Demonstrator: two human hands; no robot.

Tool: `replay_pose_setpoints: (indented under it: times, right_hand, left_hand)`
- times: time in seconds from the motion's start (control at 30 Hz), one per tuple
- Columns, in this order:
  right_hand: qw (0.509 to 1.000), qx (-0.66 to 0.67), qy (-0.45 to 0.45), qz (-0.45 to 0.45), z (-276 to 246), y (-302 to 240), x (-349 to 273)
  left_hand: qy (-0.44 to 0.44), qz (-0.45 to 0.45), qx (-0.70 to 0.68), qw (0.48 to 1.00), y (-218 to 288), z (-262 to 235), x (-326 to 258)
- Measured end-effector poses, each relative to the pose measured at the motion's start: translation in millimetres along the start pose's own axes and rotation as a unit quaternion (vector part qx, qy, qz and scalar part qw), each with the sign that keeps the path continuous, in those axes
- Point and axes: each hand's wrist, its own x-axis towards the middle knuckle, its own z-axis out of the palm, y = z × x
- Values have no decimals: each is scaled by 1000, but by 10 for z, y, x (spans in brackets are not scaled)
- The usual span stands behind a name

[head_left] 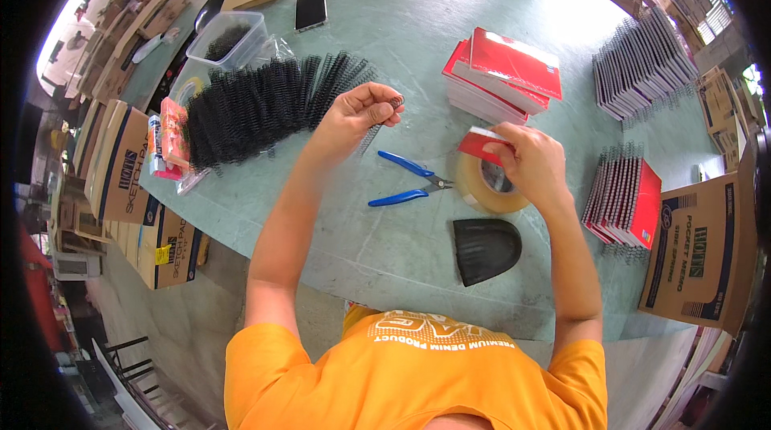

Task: The person binds notebooks by threading a plastic coil through the pre-punched holes, trimming the excess coil with pliers, and then using a black handheld tool to tuck in the coil ends.

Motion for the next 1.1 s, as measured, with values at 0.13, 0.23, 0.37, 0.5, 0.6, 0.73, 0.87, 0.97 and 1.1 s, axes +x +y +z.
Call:
replay_pose_setpoints:
  times: [0.13, 0.23, 0.37, 0.5, 0.6, 0.73, 0.87, 0.97, 1.1]
  right_hand:
    - [999, 38, 7, 18, -41, -46, -5]
    - [991, 129, 18, 30, -42, -55, 5]
    - [993, 114, -9, 27, -29, -20, 1]
    - [988, 150, -5, 22, -37, -2, -14]
    - [992, 128, -6, 17, -88, -43, 5]
    - [986, 163, -1, -14, -19, -45, -5]
    - [993, 105, -10, -47, -16, -81, -18]
    - [993, 98, -16, -58, -46, -117, -28]
    - [992, 98, -10, -82, 10, -148, -52]
  left_hand:
    - [-33, -51, 38, 997, 120, 253, -22]
    - [-6, -63, 224, 973, 129, 590, -69]
    - [17, 41, 305, 951, -28, 841, -82]
    - [26, 19, 339, 940, -15, 918, -64]
    - [29, -14, 326, 945, 63, 936, -63]
    - [36, -17, 374, 927, 81, 935, -59]
    - [37, 274, 481, 832, -36, 862, -16]
    - [-51, 140, 399, 905, 41, 773, 8]
    - [-119, -87, 304, 941, 133, 650, 9]
